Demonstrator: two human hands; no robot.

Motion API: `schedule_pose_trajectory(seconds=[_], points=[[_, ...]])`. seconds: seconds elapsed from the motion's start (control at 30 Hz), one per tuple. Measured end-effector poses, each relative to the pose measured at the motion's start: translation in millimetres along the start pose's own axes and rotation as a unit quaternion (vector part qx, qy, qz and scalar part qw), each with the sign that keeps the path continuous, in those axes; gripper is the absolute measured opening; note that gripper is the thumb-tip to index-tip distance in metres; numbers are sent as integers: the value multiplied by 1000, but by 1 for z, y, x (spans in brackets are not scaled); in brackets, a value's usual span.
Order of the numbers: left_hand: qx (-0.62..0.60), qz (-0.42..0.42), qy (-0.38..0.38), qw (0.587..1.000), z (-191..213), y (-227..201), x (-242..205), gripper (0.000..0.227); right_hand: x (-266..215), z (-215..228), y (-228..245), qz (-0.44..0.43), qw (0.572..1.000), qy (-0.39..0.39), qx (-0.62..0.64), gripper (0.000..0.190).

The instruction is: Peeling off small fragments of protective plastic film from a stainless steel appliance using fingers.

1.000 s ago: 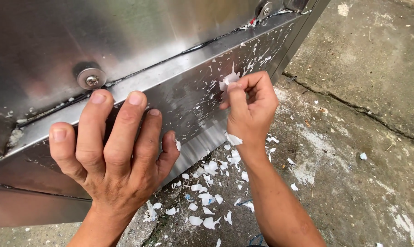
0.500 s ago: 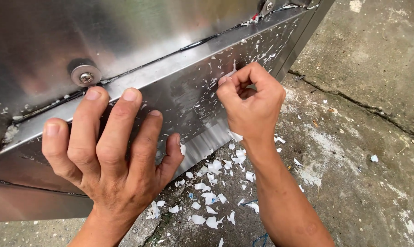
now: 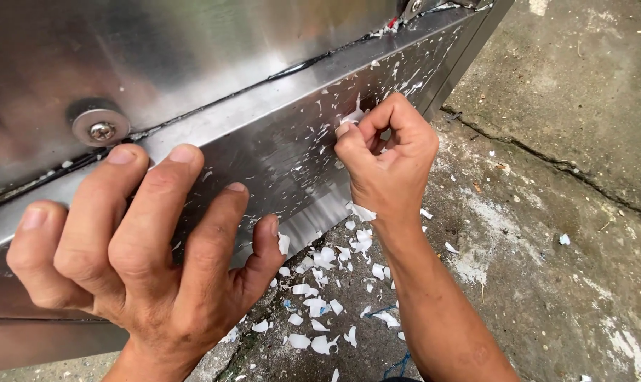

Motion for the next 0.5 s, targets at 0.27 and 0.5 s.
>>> schedule_pose_trajectory(seconds=[0.27,0.5], points=[[-21,5,15,1000,7,1,3,18,0,-1,-7,10,1000,-12,18,24],[-49,18,7,999,26,-8,18,20,-3,3,11,11,999,-12,52,24]])
Point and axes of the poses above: each hand's wrist, its own x-axis towards the middle knuckle, its own z-axis out of the back of the hand, y = z × x, the point moved 1 cm from there along x, towards the middle knuckle, and after that the axes turned 10 degrees about -y, right-handed, at the moved point
